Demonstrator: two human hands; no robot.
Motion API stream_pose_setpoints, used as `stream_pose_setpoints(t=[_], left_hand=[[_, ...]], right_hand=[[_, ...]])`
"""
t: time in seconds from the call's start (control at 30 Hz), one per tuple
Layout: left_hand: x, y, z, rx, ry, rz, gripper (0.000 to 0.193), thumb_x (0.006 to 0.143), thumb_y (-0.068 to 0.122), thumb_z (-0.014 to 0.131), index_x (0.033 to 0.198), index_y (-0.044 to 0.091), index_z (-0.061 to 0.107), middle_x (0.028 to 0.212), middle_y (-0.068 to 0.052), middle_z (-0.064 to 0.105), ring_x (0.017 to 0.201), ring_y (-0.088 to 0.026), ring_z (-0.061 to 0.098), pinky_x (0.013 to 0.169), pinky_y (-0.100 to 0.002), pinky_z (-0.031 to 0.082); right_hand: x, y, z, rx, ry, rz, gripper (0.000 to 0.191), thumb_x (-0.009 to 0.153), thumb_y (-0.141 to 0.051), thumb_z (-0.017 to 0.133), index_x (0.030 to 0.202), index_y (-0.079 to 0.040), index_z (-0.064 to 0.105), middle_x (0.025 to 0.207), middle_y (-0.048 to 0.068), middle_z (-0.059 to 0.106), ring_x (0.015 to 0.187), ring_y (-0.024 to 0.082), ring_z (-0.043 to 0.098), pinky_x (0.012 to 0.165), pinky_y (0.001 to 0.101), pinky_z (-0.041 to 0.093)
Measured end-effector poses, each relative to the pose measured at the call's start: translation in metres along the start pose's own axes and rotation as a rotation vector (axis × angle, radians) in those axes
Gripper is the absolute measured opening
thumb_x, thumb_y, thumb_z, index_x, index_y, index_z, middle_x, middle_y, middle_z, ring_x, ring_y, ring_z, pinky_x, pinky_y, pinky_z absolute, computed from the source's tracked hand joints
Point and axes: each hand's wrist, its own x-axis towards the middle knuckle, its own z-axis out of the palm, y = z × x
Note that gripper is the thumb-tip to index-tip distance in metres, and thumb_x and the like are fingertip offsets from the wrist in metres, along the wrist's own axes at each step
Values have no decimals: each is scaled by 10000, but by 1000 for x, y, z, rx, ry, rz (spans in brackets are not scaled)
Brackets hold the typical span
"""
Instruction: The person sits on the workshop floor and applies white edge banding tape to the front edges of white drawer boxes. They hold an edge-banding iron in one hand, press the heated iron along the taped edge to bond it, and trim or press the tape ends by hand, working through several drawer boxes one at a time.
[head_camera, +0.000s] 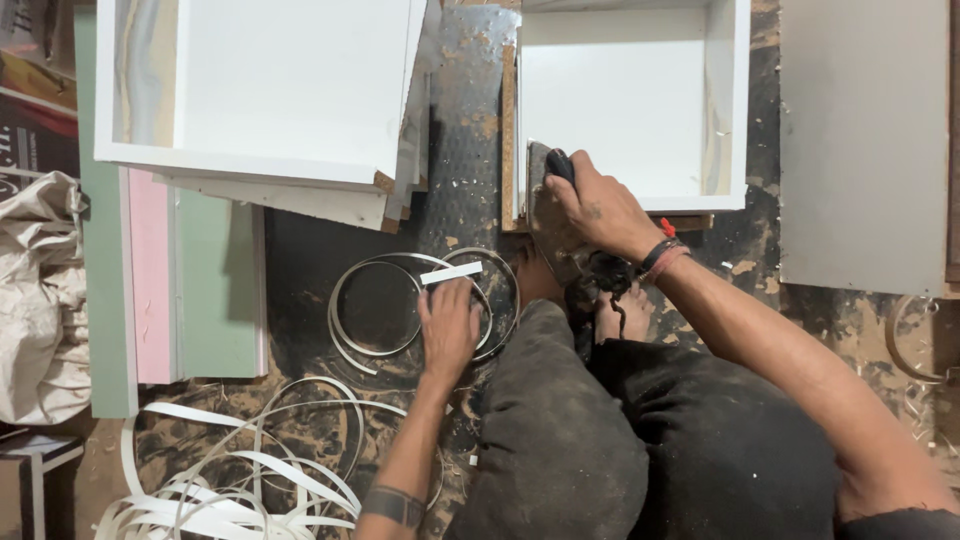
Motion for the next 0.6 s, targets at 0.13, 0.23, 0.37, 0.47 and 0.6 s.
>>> stream_pose_setpoints(t=[0.13, 0.23, 0.37, 0.47, 0.6], left_hand=[[-11, 20, 5, -115, 12, 32, 426, 909, 159, 669, 1318, 66, 593, 1299, -118, 634, 1286, -295, 546, 1159, -557, 298], [-6, 28, 3, -187, 40, 56, 375, 921, 133, 661, 1284, 61, 608, 1266, -131, 650, 1256, -308, 564, 1129, -528, 329], [4, 33, -2, -240, 46, 102, 344, 931, 117, 648, 1266, 51, 615, 1216, -137, 669, 1196, -319, 594, 1088, -484, 379], [8, 35, 0, -290, 24, 126, 327, 922, 109, 646, 1241, 44, 629, 1173, -139, 680, 1154, -327, 608, 1040, -467, 408], [-1, 40, 10, -404, -42, 161, 235, 943, 112, 650, 1172, 64, 681, 1098, -121, 703, 1081, -321, 628, 951, -458, 451]], right_hand=[[0, 1, 1, -76, 0, 36, 451, 1073, -459, 436, 1187, -23, 439, 734, 254, 677, 711, 469, 676, 638, 556, 504], [2, 5, -2, -88, -65, 133, 480, 1069, -488, 383, 1241, -44, 446, 769, 224, 703, 702, 408, 704, 641, 526, 542], [-6, 30, -25, -11, -116, 326, 505, 1063, -490, 336, 1337, -76, 428, 903, 224, 697, 743, 345, 725, 670, 468, 596], [-27, 63, -53, 30, -14, 352, 512, 1063, -485, 363, 1316, -55, 474, 1026, 243, 676, 883, 362, 711, 777, 501, 584], [-58, 106, -82, 49, 164, 376, 512, 1075, -458, 414, 1330, -20, 485, 1082, 252, 661, 987, 406, 674, 858, 527, 536]])
